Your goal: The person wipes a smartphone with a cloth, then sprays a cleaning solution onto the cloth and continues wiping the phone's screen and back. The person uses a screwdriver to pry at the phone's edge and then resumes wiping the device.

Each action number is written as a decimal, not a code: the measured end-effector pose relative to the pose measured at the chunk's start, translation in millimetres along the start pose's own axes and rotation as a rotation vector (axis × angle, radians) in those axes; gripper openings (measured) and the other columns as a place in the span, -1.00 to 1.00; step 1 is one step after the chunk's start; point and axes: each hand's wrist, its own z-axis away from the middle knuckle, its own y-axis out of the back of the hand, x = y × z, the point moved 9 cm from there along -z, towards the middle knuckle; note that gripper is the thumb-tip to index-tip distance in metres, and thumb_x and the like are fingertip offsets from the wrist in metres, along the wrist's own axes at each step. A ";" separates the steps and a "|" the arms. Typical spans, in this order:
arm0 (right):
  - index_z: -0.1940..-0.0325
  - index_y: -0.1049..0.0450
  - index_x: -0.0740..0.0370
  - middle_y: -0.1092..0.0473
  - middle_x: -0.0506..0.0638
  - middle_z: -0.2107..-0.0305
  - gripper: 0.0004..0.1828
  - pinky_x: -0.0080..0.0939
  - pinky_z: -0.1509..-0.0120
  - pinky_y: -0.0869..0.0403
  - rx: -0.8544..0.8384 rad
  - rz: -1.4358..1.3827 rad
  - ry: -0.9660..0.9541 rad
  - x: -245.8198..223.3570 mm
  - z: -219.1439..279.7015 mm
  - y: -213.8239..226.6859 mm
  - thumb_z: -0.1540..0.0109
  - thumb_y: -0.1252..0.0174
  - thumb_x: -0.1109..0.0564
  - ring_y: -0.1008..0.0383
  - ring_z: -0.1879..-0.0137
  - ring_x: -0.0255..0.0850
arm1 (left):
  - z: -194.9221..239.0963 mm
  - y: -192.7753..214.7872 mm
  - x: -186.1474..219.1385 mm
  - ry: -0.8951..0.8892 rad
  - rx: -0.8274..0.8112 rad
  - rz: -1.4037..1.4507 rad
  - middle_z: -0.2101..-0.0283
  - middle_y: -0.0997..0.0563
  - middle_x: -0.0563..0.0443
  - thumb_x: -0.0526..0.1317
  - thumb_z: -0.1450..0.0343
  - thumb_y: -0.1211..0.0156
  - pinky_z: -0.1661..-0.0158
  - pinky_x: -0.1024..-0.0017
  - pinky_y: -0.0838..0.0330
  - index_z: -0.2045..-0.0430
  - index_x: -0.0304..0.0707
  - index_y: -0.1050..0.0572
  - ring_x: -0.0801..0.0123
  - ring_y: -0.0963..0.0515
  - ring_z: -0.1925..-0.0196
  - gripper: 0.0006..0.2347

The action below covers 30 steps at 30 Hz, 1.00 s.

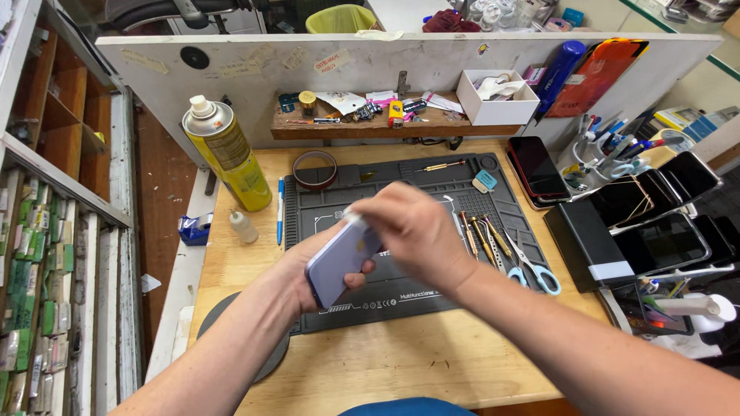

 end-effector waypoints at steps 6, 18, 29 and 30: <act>0.03 -0.57 0.18 -0.49 0.06 0.28 -0.77 -0.14 0.15 -0.54 0.055 0.020 -0.011 35.9 18.7 -8.8 -0.23 -0.22 0.28 -0.56 0.21 -0.07 | 4.2 -10.4 -3.6 0.004 -0.081 0.048 0.22 -0.57 -0.09 0.09 -0.45 -0.12 0.67 0.58 -0.33 0.14 -0.13 -0.47 0.29 -0.54 0.46 -0.68; 0.11 -0.68 0.15 -0.60 0.13 0.19 -0.70 -0.03 -0.18 -0.54 -0.360 0.477 -0.805 252.5 96.2 26.4 -0.19 -0.33 -0.05 -0.63 0.04 0.01 | 2.7 5.6 -2.5 0.025 0.171 -0.011 0.09 -0.65 -0.27 0.02 -0.45 0.11 0.13 0.10 -0.62 0.01 -0.39 -0.49 0.05 -0.70 0.13 -0.56; 0.23 -0.60 0.34 -0.59 0.20 0.36 -0.69 -0.04 0.03 -0.51 -0.136 0.222 -0.971 284.1 129.9 35.3 -0.25 -0.21 0.00 -0.61 0.20 0.01 | -60.6 28.3 27.0 -0.198 0.532 -0.794 0.23 -0.68 -0.07 -0.19 -0.39 -0.23 0.30 0.24 -0.60 0.02 -0.27 -0.54 0.28 -0.67 0.30 -0.70; 0.25 -0.59 0.37 -0.58 0.19 0.37 -0.69 -0.06 0.05 -0.51 -0.045 0.179 -0.966 286.6 129.8 45.4 -0.25 -0.21 0.02 -0.62 0.22 -0.02 | -64.0 27.2 28.5 -0.211 0.585 -0.876 0.24 -0.69 -0.06 -0.18 -0.37 -0.27 0.33 0.27 -0.59 0.03 -0.25 -0.56 0.30 -0.67 0.31 -0.69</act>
